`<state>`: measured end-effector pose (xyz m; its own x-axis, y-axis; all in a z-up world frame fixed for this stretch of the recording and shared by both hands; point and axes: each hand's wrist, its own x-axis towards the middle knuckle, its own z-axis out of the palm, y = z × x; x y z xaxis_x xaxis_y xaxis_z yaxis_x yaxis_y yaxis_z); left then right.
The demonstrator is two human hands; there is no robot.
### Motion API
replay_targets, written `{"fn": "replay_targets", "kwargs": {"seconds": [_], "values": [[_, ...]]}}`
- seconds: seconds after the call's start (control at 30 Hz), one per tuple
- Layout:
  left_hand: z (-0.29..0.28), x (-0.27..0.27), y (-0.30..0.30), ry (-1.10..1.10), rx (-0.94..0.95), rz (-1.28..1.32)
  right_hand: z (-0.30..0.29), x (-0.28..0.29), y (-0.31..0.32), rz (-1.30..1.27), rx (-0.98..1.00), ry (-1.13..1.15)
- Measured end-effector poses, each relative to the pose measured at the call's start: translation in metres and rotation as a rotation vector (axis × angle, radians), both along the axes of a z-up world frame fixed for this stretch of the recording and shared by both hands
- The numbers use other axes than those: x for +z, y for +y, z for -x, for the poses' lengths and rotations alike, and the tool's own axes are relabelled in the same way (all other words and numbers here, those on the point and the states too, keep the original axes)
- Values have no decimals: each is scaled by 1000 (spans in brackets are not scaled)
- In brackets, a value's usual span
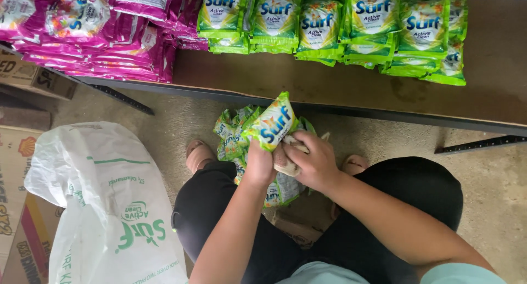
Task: Wiping individual laundry detergent sachets with a cloth and organizing them on a shelf.
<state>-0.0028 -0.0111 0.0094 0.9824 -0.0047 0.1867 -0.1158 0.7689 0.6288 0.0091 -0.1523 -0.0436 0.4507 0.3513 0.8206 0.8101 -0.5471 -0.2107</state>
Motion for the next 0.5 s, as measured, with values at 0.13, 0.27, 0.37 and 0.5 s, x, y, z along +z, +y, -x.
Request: {"fn": "replay_targets", "kwargs": {"seconds": [0.13,0.27,0.37,0.5], "values": [[-2,-1,10,7,-19,38,3,0,-1,-11,147,53],[-3,-2,15,17,-37,63,11,26,2,-90,302,152],[-2,-4,13,33,-49,94,6,11,-6,-372,365,312],[-4,-2,5,48,-69,141,-7,16,-9,-218,8,145]]}}
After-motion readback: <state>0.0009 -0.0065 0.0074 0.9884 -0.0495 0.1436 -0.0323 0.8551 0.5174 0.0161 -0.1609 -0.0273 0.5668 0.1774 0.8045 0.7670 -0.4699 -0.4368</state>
